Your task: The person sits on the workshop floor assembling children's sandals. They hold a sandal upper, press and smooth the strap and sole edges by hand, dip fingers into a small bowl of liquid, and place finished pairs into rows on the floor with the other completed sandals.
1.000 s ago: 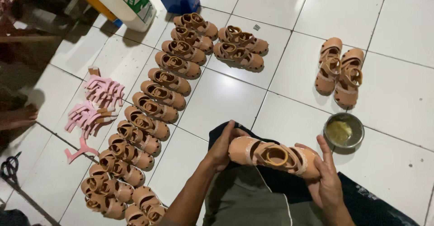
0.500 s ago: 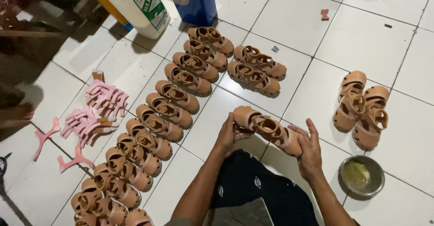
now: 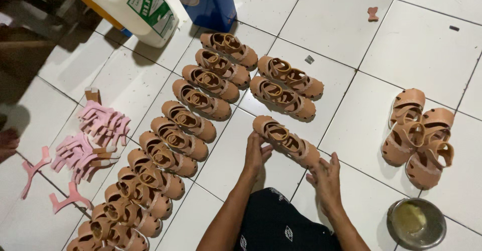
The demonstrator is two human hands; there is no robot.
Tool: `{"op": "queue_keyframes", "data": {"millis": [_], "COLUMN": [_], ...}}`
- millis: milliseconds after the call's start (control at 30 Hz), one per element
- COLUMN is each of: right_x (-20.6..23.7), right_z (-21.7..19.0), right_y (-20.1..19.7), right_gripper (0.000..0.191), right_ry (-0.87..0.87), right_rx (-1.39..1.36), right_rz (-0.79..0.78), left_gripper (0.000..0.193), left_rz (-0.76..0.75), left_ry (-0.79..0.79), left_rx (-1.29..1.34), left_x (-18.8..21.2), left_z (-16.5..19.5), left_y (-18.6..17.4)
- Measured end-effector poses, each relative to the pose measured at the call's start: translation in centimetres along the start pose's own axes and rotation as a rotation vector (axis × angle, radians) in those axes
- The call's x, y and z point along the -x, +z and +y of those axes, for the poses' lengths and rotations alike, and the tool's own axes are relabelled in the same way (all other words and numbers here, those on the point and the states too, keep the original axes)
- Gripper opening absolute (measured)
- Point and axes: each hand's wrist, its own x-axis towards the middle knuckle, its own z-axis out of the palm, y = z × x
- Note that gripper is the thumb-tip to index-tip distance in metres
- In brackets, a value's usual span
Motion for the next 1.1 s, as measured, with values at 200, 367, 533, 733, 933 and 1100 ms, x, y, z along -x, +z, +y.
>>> {"op": "queue_keyframes", "data": {"millis": [200, 367, 533, 733, 933, 1100], "right_x": [-3.5, -5.8, -3.8, -0.2, -5.8, -9.4], "right_z": [-2.5, -3.6, -0.2, 2.3, -5.1, -9.5], "right_y": [2.2, 1.9, -3.9, -13.0, -21.9, -24.1], "right_gripper": [0.091, 0.090, 0.089, 0.094, 0.086, 0.087], "right_ry": [-0.025, -0.148, -0.302, -0.375, -0.797, -0.642], "right_rx": [-0.143, -0.106, 0.285, 0.483, 0.816, 1.192], "right_rz": [-0.017, -0.145, -0.053, 0.175, 0.653, 0.560], "left_gripper": [0.067, 0.067, 0.046, 0.032, 0.030, 0.030], "left_rz": [0.017, 0.036, 0.148, -0.133, -0.321, -0.354], "left_ry": [0.003, 0.082, 0.155, 0.063, 0.086, -0.101], "left_rx": [0.168, 0.258, -0.180, -0.386, -0.571, -0.714], "left_x": [-3.2, -5.6, -1.9, 3.8, 8.1, 9.5], "left_z": [1.1, 1.4, -3.2, -8.2, -12.4, -13.8], "left_y": [1.1, 1.3, 2.0, 4.6, 10.2, 12.4]}}
